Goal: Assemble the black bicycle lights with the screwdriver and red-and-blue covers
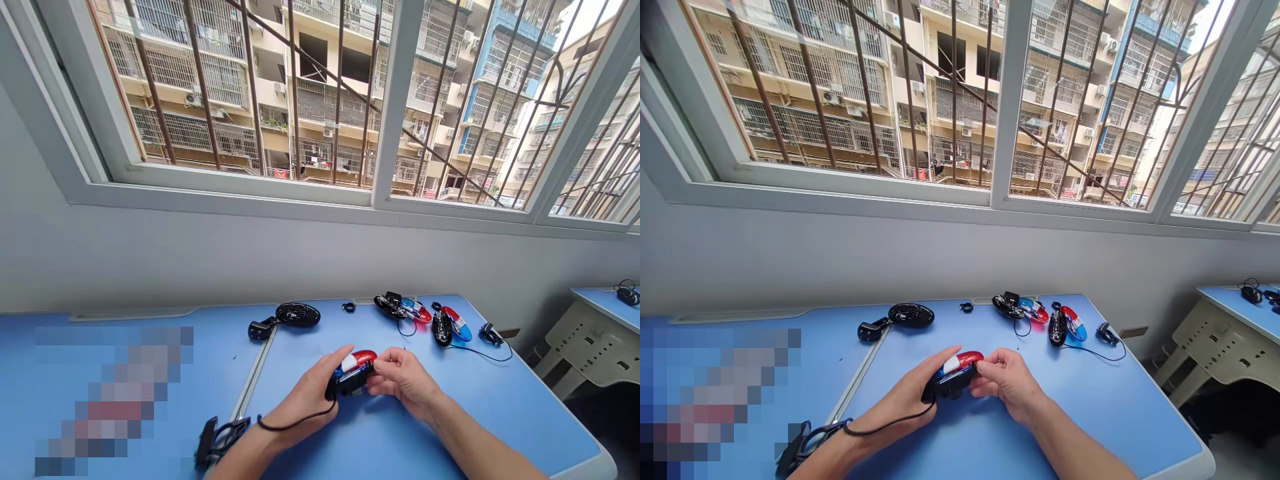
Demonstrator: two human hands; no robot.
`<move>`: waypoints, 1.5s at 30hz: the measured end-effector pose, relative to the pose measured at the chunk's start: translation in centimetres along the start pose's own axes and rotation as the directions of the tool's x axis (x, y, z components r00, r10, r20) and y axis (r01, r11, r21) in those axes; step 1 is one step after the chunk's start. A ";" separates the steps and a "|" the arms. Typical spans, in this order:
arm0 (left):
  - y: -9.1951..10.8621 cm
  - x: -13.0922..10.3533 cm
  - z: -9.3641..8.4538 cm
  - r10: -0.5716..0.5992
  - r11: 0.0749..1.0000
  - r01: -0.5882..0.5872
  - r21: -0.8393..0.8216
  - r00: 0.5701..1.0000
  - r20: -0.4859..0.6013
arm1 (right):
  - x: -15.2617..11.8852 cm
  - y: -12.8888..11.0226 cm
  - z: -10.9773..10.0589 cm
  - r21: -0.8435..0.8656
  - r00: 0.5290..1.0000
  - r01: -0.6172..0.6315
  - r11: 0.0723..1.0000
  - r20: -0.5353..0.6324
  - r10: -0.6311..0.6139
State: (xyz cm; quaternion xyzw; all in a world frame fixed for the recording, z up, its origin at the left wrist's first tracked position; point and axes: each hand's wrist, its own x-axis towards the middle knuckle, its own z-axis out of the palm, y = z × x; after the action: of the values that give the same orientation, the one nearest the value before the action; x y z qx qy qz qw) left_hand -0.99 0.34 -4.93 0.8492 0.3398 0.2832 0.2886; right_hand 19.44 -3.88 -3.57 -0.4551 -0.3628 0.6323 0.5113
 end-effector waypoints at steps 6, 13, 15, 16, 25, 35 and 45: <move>1.4 -0.1 -2.6 -0.074 0.965 0.134 -0.227 0.964 0.256 | 0.0 0.1 -0.3 0.008 1.000 -0.014 1.000 0.024 0.014; 1.2 0.1 -3.2 -0.092 0.761 0.288 -0.581 0.935 0.343 | -0.1 -0.3 -0.4 0.034 0.997 -0.044 0.998 0.059 0.042; 0.9 0.1 -3.2 -0.088 0.707 0.303 -0.639 0.934 0.346 | -0.1 -0.4 -0.4 0.051 0.997 -0.054 0.997 0.062 0.051; 0.7 0.1 -3.2 -0.086 0.687 0.306 -0.660 0.935 0.344 | -0.1 -0.4 -0.4 0.061 0.996 -0.059 0.996 0.063 0.055; 0.5 0.0 -3.1 -0.041 0.560 0.249 -0.790 0.961 0.275 | -0.1 -0.7 -0.7 0.133 0.994 -0.089 0.987 0.082 0.078; -0.3 0.5 -2.3 -0.006 0.463 0.226 -0.857 0.968 0.252 | -0.2 -0.8 -0.8 0.125 0.995 -0.078 0.989 0.070 0.070; 1.3 0.7 -2.4 -0.225 0.529 0.308 -0.791 0.949 0.219 | -0.5 -1.1 -0.6 0.087 0.997 -0.056 0.995 0.066 0.050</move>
State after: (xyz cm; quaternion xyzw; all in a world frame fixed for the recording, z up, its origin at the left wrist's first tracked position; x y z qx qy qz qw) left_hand -1.65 0.74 -2.20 0.5695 0.2830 0.3214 0.7016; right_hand 20.36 -4.14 -2.65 -0.4209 -0.3383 0.6755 0.5021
